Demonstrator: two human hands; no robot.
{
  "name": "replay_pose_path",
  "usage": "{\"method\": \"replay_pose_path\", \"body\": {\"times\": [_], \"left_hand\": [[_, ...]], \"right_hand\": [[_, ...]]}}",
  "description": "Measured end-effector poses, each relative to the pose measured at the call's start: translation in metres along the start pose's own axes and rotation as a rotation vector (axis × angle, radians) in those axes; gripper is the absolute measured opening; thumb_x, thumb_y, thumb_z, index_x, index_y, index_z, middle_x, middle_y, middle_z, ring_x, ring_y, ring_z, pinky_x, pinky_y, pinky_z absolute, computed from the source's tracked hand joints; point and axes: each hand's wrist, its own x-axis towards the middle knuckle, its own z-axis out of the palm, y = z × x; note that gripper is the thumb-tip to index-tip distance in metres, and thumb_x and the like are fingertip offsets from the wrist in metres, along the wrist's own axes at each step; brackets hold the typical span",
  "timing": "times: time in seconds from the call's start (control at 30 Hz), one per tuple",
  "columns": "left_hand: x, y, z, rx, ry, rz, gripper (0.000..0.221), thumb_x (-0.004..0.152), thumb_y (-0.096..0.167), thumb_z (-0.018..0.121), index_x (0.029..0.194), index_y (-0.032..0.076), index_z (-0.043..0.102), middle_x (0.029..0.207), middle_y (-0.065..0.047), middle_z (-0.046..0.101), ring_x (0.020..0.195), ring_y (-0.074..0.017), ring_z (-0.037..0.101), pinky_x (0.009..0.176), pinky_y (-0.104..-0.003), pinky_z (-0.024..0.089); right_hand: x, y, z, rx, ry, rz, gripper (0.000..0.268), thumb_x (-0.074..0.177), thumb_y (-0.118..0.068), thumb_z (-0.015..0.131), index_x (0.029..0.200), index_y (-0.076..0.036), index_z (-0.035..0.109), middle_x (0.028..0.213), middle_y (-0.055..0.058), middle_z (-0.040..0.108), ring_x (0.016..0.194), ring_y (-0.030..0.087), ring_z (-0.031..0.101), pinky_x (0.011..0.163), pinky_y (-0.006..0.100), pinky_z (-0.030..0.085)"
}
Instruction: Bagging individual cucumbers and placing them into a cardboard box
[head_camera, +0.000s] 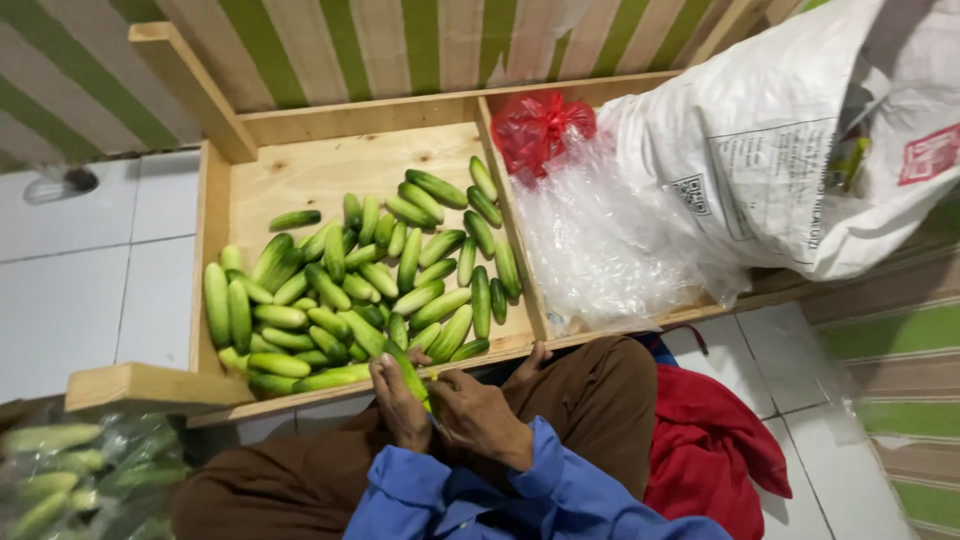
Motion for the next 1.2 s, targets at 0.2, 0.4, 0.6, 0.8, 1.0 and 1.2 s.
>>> {"method": "replay_pose_path", "body": {"times": [0.2, 0.4, 0.6, 0.8, 1.0, 1.2], "left_hand": [[0.042, -0.039, 0.023, -0.452, -0.044, 0.002, 0.022, 0.107, 0.028, 0.047, 0.101, 0.007, 0.047, 0.082, -0.012, 0.059, 0.076, -0.0235, 0.065, 0.081, -0.037, 0.052], [0.031, -0.007, 0.076, -0.378, -0.179, -0.237, 0.035, 0.104, 0.032, 0.057, 0.126, 0.005, 0.05, 0.092, -0.009, 0.064, 0.071, -0.0175, 0.069, 0.066, -0.031, 0.064], [0.042, -0.026, 0.167, -0.345, -0.369, -0.211, 0.045, 0.095, 0.023, 0.074, 0.124, -0.004, 0.053, 0.094, -0.019, 0.069, 0.071, -0.0278, 0.075, 0.06, -0.038, 0.067], [0.05, -0.026, 0.248, -0.293, -0.552, -0.189, 0.043, 0.096, 0.025, 0.072, 0.121, -0.007, 0.057, 0.097, -0.022, 0.066, 0.078, -0.0293, 0.076, 0.067, -0.035, 0.069], [0.069, -0.053, 0.3, -0.186, -0.641, -0.117, 0.043, 0.098, 0.026, 0.07, 0.124, -0.006, 0.059, 0.107, -0.022, 0.061, 0.079, -0.0295, 0.076, 0.066, -0.035, 0.068], [0.077, -0.084, 0.301, 0.036, -0.711, -0.125, 0.051, 0.095, 0.037, 0.073, 0.126, -0.002, 0.062, 0.093, -0.026, 0.069, 0.08, -0.0345, 0.076, 0.069, -0.039, 0.067]], "right_hand": [[-0.009, 0.057, 0.019, -0.158, -0.256, -0.106, 0.044, 0.09, -0.013, 0.064, 0.133, -0.009, 0.055, 0.129, 0.022, 0.054, 0.099, 0.042, 0.06, 0.067, 0.052, 0.053], [-0.011, 0.153, -0.006, -0.145, 0.008, 0.053, 0.027, 0.096, -0.024, 0.063, 0.121, -0.014, 0.066, 0.12, 0.016, 0.067, 0.106, 0.039, 0.069, 0.084, 0.044, 0.059], [0.0, 0.27, -0.067, -0.264, 0.443, 0.445, 0.019, 0.101, -0.022, 0.058, 0.113, -0.017, 0.071, 0.108, 0.006, 0.072, 0.103, 0.028, 0.073, 0.084, 0.035, 0.059], [0.034, 0.333, -0.099, -0.407, 0.619, 0.536, 0.026, 0.108, -0.021, 0.053, 0.124, -0.007, 0.066, 0.121, 0.016, 0.065, 0.116, 0.036, 0.067, 0.091, 0.045, 0.057], [0.056, 0.345, -0.115, -0.473, 0.64, 0.546, 0.032, 0.11, -0.012, 0.049, 0.14, -0.005, 0.058, 0.132, 0.021, 0.062, 0.114, 0.038, 0.067, 0.09, 0.048, 0.059], [0.05, 0.379, -0.091, -0.271, 0.419, 0.863, 0.048, 0.106, -0.012, 0.047, 0.153, -0.006, 0.044, 0.14, 0.027, 0.054, 0.115, 0.05, 0.064, 0.088, 0.064, 0.056]]}}
